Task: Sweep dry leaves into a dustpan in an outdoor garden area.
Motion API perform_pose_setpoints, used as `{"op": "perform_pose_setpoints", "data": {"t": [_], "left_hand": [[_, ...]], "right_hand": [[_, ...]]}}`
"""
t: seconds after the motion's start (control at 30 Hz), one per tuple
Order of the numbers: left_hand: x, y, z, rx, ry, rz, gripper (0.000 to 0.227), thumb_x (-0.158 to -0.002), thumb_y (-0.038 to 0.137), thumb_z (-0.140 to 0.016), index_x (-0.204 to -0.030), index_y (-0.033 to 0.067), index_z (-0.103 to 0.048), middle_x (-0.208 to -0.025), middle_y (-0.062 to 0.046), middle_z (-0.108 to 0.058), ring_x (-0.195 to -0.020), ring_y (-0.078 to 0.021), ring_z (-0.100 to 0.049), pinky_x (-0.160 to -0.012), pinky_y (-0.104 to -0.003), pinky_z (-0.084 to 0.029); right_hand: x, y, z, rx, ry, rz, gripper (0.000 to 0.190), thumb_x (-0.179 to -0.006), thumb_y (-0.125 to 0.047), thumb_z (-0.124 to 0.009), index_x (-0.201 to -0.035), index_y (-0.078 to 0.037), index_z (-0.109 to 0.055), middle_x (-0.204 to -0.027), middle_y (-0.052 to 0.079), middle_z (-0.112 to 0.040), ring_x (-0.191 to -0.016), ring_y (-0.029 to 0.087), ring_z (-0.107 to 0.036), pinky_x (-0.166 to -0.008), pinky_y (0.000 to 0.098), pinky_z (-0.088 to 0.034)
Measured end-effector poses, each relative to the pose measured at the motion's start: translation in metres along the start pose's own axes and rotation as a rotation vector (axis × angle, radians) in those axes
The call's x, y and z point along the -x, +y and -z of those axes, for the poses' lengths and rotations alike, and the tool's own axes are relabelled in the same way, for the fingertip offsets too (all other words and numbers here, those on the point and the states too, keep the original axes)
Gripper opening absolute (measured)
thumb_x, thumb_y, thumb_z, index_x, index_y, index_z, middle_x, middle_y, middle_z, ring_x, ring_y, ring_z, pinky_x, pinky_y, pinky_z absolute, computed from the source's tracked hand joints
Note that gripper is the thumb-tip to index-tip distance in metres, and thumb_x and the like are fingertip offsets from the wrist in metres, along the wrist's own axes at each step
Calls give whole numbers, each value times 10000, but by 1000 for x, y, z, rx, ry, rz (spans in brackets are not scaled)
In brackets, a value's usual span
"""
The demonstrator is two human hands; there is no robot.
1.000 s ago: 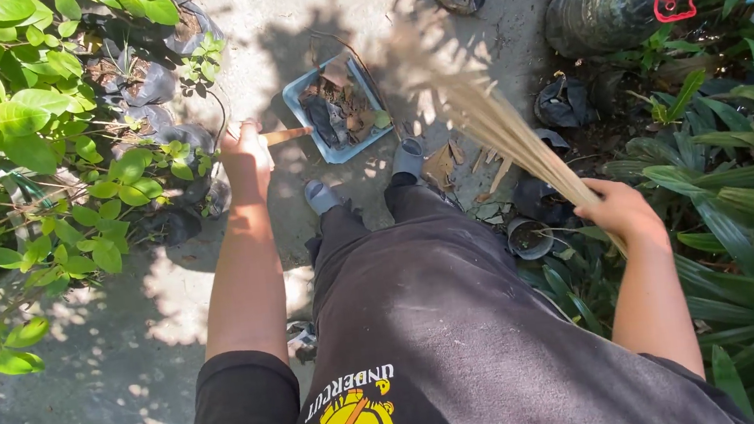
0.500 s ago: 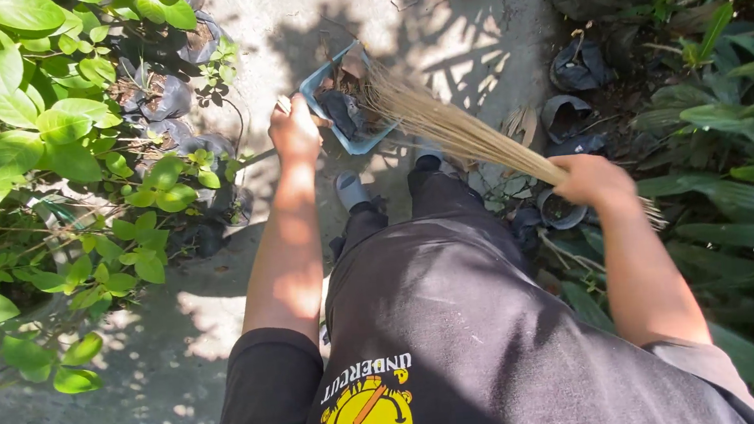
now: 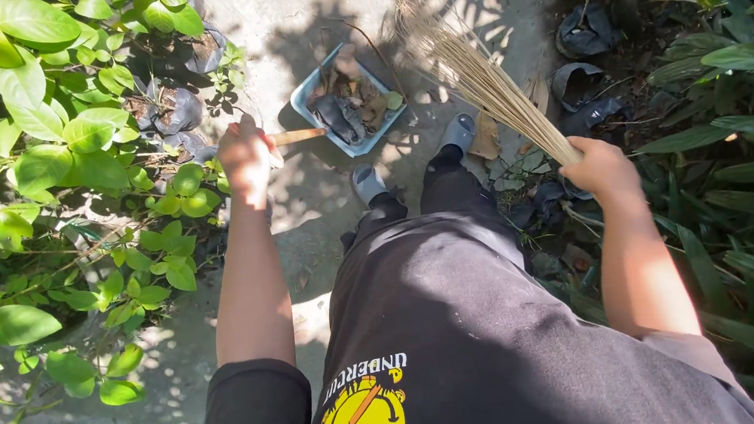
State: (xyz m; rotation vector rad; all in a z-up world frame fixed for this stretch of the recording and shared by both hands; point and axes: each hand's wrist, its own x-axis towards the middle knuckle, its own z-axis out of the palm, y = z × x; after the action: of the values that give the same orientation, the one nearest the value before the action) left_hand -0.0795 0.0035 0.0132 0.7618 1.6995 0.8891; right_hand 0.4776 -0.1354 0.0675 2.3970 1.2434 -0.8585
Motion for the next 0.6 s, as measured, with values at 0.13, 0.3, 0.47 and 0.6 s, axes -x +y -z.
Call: {"op": "perform_pose_setpoints", "data": {"t": [0.13,0.3,0.47,0.6], "left_hand": [[-11,-15,-19,85,-5,-62,345,-1000,239,-524,-733,26,-576,-600,-67,-593,-487,-180,-562,-500,-362,-483],[8,22,-33,-89,0,52,383,-984,259,-402,-724,23,-554,-593,-138,-731,-418,-221,-574,-430,-342,-449],[17,51,-36,-87,11,76,359,-1007,304,-406,-762,72,-530,-633,-224,-741,-418,-203,-637,-413,-295,-476],[8,41,-42,-96,-4,112,380,-1012,310,-385,-793,47,-550,-580,-163,-732,-413,-219,-657,-419,-323,-484]], "right_hand": [[-28,-45,-27,16,-89,-20,662,-809,-171,-742,-1435,-338,-609,-1314,132,-681,-1179,348,-655,-987,476,-525],[-7,-67,7,224,-281,24,605,-875,-169,-640,-1424,-424,-616,-1310,70,-719,-1164,299,-699,-973,457,-560],[28,2,66,284,-154,21,749,-773,-277,-831,-1453,-481,-592,-1257,76,-743,-1113,306,-714,-953,476,-561],[16,14,66,192,-66,-30,791,-744,-284,-883,-1469,-429,-603,-1252,113,-738,-1110,325,-705,-955,493,-547]]}}
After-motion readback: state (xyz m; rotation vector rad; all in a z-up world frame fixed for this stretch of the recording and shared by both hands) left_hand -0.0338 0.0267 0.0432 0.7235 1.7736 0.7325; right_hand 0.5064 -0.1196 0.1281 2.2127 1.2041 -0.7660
